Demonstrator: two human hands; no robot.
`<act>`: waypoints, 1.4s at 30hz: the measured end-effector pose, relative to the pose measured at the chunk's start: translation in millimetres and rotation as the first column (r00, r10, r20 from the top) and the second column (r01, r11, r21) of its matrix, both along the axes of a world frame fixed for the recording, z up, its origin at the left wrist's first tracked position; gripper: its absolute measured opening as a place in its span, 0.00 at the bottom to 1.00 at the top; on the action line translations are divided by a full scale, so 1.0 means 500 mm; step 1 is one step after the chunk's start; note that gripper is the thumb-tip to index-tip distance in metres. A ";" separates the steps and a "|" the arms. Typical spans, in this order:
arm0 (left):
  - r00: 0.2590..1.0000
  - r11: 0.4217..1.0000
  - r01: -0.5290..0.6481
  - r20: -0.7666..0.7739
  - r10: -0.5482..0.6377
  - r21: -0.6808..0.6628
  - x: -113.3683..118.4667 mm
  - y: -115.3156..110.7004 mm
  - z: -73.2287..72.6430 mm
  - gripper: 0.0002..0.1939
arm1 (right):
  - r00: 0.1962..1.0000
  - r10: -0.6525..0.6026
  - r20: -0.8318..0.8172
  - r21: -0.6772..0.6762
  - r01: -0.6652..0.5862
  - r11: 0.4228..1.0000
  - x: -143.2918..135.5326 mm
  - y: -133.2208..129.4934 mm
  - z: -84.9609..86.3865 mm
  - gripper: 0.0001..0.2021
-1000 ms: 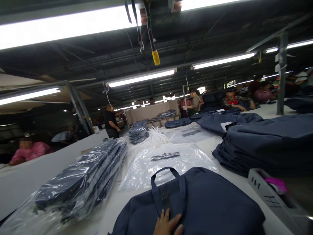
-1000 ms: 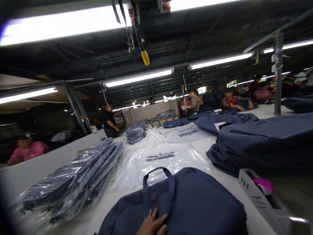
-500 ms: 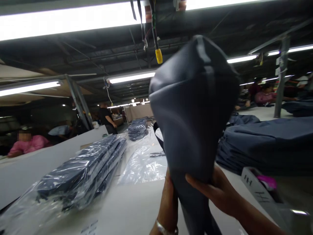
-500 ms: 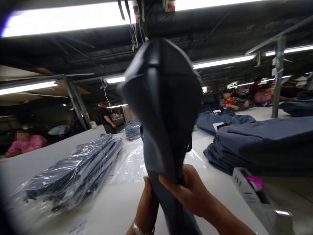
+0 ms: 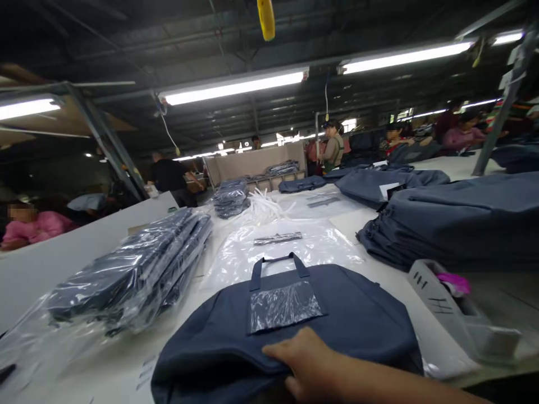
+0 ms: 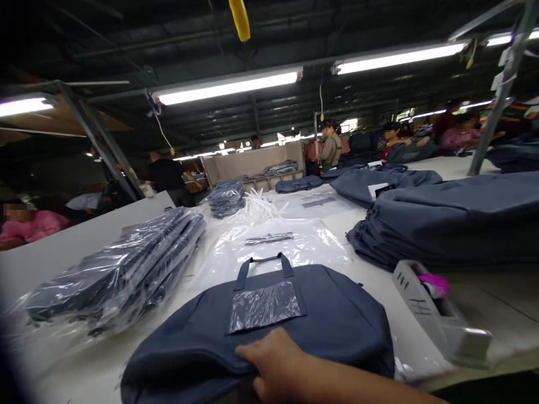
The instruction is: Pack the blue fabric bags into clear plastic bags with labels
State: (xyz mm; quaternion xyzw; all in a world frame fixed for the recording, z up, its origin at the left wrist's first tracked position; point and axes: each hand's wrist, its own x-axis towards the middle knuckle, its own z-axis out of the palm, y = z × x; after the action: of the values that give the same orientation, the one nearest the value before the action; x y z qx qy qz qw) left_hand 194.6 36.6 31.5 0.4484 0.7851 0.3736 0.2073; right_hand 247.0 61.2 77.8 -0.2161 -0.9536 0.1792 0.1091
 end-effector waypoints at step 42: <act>0.448 0.863 0.503 -0.871 -0.203 0.058 -0.151 -0.115 -0.036 0.35 | 0.987 0.020 -0.159 0.004 -0.020 1.000 0.076 0.140 -0.103 0.14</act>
State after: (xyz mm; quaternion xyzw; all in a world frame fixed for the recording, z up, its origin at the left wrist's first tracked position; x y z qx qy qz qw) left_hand 119.1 -21.2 13.2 0.7527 0.6038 0.1754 -0.1954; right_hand 284.8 131.1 26.2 -0.1914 -0.9442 0.1956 0.1832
